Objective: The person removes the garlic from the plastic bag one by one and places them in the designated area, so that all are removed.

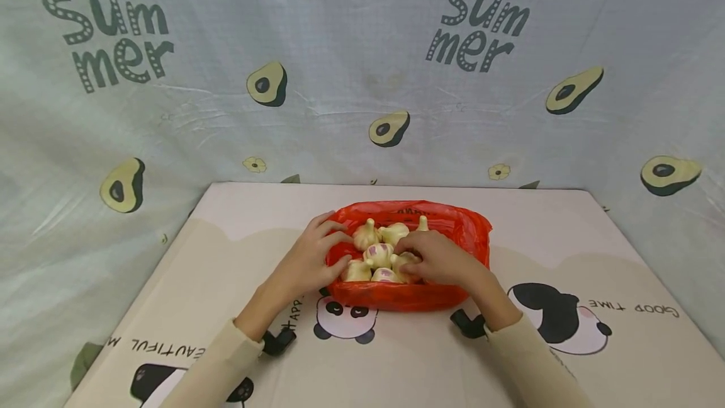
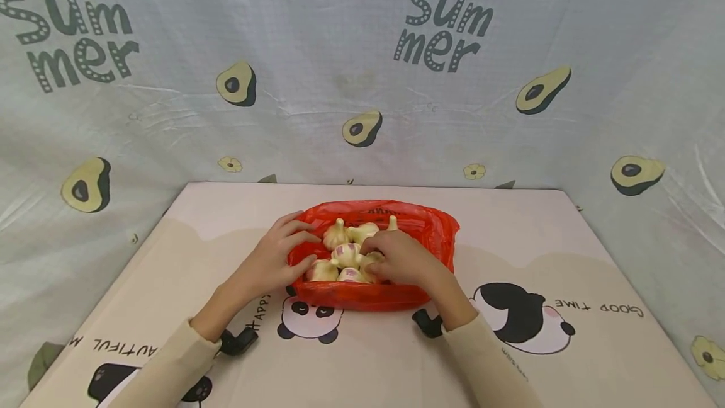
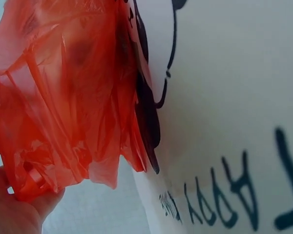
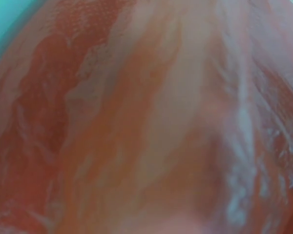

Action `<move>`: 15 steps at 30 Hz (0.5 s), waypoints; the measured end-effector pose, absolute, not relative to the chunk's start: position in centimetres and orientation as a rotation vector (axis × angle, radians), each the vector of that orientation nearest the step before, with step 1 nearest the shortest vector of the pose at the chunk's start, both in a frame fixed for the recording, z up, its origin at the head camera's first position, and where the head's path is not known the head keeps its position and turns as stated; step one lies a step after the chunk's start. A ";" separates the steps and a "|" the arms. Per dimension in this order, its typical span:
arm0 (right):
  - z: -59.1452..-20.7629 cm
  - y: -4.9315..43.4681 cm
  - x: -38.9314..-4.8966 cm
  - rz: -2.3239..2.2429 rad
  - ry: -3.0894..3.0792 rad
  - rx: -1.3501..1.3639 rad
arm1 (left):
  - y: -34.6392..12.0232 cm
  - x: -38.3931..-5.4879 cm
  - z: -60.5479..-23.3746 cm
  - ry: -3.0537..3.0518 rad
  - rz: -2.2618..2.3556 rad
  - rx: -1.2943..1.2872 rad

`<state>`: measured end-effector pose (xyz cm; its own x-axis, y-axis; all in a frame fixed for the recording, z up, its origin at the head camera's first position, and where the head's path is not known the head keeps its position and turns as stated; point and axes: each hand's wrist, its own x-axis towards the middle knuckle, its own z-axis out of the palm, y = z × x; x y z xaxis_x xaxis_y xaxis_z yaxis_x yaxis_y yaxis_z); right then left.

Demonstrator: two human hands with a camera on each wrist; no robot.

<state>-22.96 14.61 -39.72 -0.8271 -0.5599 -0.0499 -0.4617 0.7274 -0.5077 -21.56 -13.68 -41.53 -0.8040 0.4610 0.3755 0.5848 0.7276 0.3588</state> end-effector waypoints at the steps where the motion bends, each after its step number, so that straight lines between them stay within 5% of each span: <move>1: -39.7 14.6 -23.0 -0.727 2.730 -0.812 | -13.7 -21.5 -41.4 -2.669 -0.692 -0.838; 15: -39.7 14.6 -22.9 -0.715 2.696 -0.824 | -14.1 -21.5 -41.3 -2.663 -0.694 -0.967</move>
<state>-22.94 14.61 -39.74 -0.8144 -0.5751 -0.0768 -0.4614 0.7221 -0.5154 -21.47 -14.10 -41.29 -0.7577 0.5447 0.3594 0.6508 0.6710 0.3553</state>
